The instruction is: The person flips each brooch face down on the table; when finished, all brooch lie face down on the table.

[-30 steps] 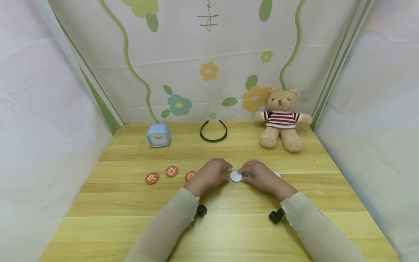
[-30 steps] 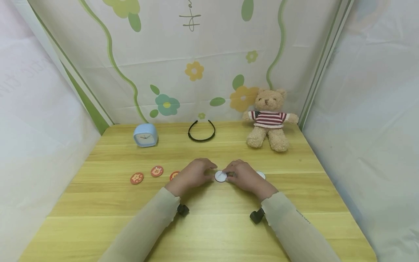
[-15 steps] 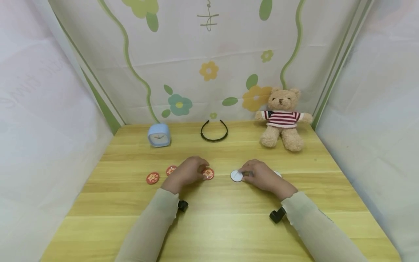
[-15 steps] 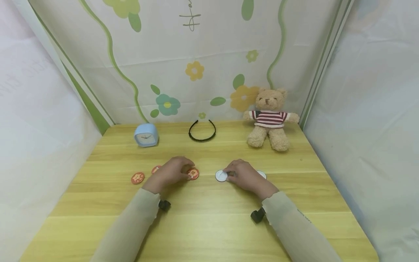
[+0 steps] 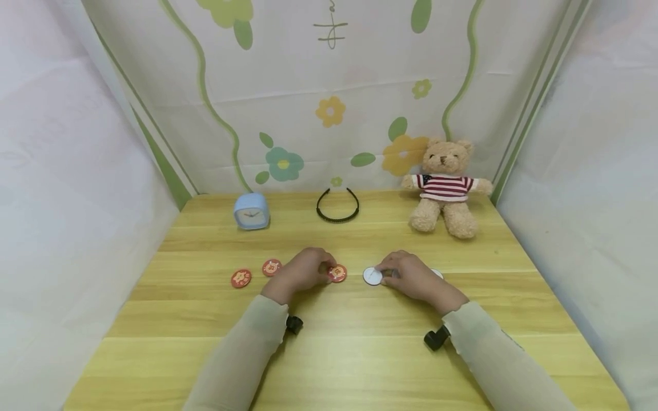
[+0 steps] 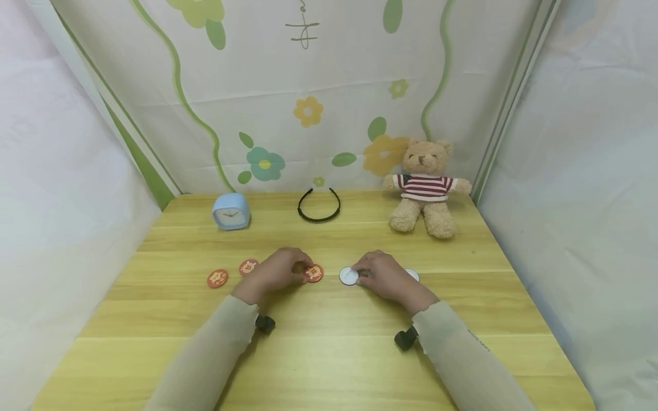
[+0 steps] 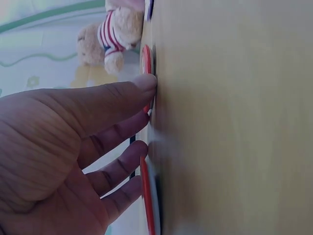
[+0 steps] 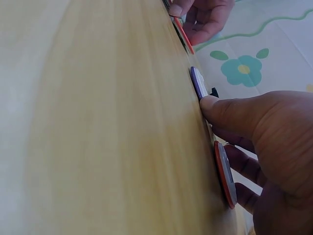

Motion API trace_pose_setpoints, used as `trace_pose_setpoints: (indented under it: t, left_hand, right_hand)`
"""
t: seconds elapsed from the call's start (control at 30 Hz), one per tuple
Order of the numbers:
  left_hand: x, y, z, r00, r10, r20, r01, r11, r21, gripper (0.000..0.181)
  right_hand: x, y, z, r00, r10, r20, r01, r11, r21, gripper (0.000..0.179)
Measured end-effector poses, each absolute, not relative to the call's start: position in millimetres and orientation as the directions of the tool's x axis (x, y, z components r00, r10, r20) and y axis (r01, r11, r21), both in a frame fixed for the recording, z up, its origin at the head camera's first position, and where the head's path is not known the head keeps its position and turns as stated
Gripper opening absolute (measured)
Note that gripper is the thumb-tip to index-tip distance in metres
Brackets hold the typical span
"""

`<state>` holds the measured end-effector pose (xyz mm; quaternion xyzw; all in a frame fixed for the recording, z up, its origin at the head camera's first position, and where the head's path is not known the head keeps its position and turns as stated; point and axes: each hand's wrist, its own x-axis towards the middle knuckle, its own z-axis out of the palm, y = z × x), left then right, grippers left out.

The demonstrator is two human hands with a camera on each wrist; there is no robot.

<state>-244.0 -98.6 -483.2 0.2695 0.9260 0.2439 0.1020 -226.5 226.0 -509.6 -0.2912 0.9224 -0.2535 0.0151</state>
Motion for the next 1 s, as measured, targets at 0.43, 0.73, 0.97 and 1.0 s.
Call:
trace_pose_setpoints:
  t: [0.43, 0.73, 0.97, 1.0]
  left_hand:
    - [-242, -89, -484, -0.825, 0.563, -0.053, 0.467, 0.731, 0.497, 0.029]
    - [-243, -90, -487, -0.816, 0.577, -0.028, 0.481, 0.705, 0.521, 0.027]
    - [-243, -91, -486, -0.819, 0.573, -0.028, 0.475, 0.705, 0.526, 0.025]
    - [-243, -91, -486, -0.819, 0.572, -0.028, 0.476, 0.707, 0.524, 0.024]
  right_hand:
    - [-229, 202, -501, -0.850, -0.516, 0.101, -0.475, 0.672, -0.567, 0.034]
    - [-237, 163, -504, -0.798, -0.591, 0.117, -0.556, 0.648, -0.520, 0.023]
    - [-240, 148, -511, -0.786, -0.605, 0.129, -0.575, 0.638, -0.511, 0.018]
    - [-240, 147, -510, -0.787, -0.603, 0.128, -0.573, 0.639, -0.513, 0.018]
